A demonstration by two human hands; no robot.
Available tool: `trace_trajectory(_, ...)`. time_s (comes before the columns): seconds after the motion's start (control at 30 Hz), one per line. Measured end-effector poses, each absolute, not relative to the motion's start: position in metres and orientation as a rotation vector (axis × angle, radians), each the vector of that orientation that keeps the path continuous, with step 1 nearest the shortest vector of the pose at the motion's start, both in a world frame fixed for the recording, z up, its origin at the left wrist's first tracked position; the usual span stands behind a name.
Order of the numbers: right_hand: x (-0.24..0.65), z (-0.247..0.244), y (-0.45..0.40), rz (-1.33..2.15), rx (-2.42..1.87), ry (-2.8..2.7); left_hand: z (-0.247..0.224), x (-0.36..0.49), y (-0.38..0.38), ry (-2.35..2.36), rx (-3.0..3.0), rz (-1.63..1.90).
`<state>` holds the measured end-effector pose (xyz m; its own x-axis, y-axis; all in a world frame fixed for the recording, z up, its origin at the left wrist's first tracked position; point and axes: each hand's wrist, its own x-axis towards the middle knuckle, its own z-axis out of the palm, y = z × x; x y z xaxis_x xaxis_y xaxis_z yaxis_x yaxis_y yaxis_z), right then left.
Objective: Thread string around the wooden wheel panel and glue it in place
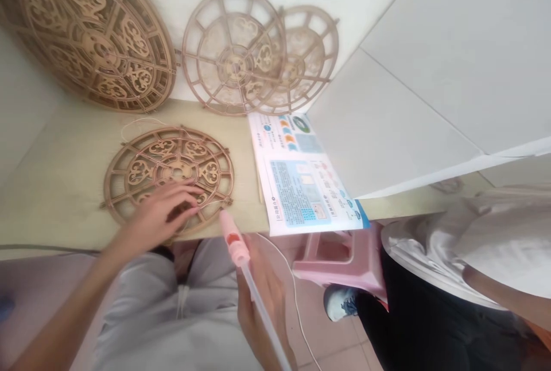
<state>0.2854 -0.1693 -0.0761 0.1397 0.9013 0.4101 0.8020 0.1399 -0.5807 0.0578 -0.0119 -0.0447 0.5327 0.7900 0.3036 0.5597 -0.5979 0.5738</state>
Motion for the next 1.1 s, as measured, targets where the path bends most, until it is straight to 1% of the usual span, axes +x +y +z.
trace_trajectory(0.23, 0.283, -0.076, -0.166, 0.137, -1.679, -1.707, -0.044, 0.058, -0.013, 1.098, 2.374, 0.762)
trace_trajectory(1.1, 0.280, -0.066, -0.171, 0.212, -1.699, -1.782, -0.043, 0.059, -0.014, 1.099, 2.355, 0.746)
